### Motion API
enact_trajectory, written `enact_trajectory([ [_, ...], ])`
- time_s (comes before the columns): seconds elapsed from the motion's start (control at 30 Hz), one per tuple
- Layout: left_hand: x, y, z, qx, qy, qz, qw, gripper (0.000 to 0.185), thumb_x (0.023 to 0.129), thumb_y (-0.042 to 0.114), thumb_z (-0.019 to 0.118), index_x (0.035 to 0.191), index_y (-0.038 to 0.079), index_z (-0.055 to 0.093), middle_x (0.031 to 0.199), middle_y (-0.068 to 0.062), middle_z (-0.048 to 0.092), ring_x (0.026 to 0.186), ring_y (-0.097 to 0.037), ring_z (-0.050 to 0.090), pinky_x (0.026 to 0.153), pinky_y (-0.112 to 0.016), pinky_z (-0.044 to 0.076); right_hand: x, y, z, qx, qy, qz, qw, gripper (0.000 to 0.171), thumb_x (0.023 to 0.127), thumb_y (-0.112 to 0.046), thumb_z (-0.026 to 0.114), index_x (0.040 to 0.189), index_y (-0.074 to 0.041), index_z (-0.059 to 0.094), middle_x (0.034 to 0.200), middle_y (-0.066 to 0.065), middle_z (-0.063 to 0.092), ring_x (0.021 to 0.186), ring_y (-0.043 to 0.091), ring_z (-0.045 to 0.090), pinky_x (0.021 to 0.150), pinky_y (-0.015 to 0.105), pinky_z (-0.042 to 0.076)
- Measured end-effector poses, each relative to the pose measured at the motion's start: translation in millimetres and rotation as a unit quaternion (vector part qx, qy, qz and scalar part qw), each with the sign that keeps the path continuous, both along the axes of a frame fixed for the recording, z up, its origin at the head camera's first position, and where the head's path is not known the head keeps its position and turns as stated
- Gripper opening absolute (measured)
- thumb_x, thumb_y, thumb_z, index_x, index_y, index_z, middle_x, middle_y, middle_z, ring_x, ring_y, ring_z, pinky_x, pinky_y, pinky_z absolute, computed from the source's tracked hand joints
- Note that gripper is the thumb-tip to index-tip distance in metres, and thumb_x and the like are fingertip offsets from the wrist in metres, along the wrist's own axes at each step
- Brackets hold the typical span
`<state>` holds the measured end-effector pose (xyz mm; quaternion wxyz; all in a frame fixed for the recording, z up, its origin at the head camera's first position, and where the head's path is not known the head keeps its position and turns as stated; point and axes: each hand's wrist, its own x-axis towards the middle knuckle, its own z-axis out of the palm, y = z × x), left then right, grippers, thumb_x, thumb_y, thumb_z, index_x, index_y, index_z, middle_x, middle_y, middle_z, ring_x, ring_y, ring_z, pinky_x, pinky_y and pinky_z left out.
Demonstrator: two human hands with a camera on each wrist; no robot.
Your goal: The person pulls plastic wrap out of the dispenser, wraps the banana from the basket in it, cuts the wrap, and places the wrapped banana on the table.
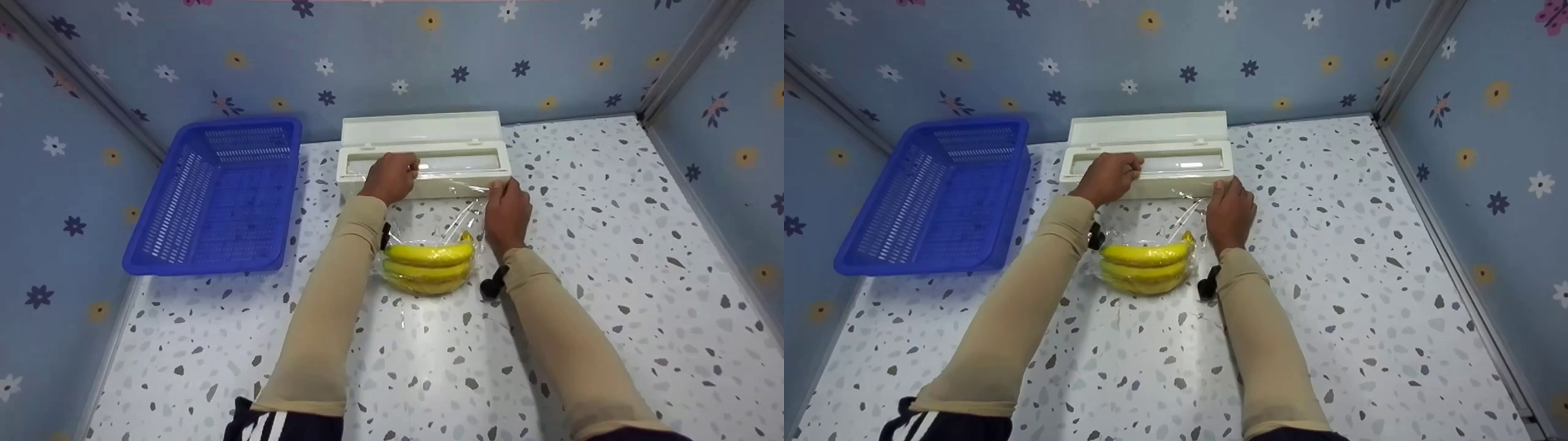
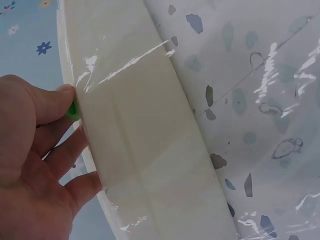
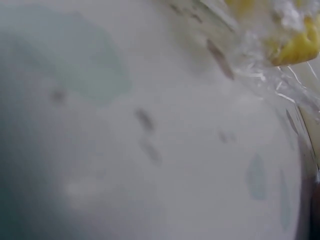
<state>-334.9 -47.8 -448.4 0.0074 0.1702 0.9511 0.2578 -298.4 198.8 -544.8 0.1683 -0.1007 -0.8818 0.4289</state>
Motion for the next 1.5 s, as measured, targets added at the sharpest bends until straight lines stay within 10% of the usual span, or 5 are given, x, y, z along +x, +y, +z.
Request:
enact_trajectory([
  [0.4, 3.4, -2, -2.8, -0.041, 0.002, 0.007, 0.9991, 0.013, 0.103, 0.022, 0.058, 0.105, 0.012, 0.066, 0.104, -0.004, 0.069, 0.095, -0.020, 0.062, 0.088, -0.044, 0.049, -0.4, -2, -6.6, -0.008, -0.013, -0.002, 1.000, 0.053, 0.105, -0.055, 0.031, 0.118, -0.011, 0.057, 0.096, 0.008, 0.057, 0.095, 0.027, 0.053, 0.091, 0.046, 0.040],
  [0.63, 1.8, -6, -0.7, -0.029, -0.005, 0.050, 0.9983, 0.012, 0.101, 0.030, 0.061, 0.102, 0.022, 0.071, 0.116, 0.001, 0.067, 0.127, -0.025, 0.053, 0.098, -0.086, 0.008, -4.1, -1, -3.2, -0.016, -0.011, 0.000, 1.000, 0.052, 0.104, -0.056, 0.032, 0.118, -0.012, 0.056, 0.098, 0.007, 0.057, 0.097, 0.025, 0.052, 0.092, 0.045, 0.038],
  [1.2, 2.7, -18, 0.8, -0.005, -0.027, 0.061, 0.9978, 0.021, 0.102, 0.022, 0.061, 0.117, 0.017, 0.075, 0.124, 0.000, 0.069, 0.123, -0.025, 0.059, 0.107, -0.075, 0.020, -3.9, 3, -3.3, -0.015, 0.009, -0.003, 1.000, 0.051, 0.104, -0.056, 0.035, 0.113, -0.011, 0.059, 0.090, 0.008, 0.057, 0.087, 0.026, 0.054, 0.083, 0.045, 0.041],
  [1.5, 8.1, -24, 2.2, 0.005, -0.040, 0.111, 0.9930, 0.016, 0.098, 0.029, 0.067, 0.110, 0.026, 0.077, 0.130, -0.001, 0.064, 0.139, -0.031, 0.041, 0.097, -0.084, -0.010, -1.2, 2, -4.4, -0.024, 0.014, 0.003, 1.000, 0.052, 0.105, -0.054, 0.036, 0.118, -0.009, 0.060, 0.091, 0.008, 0.061, 0.086, 0.027, 0.056, 0.080, 0.045, 0.043],
])
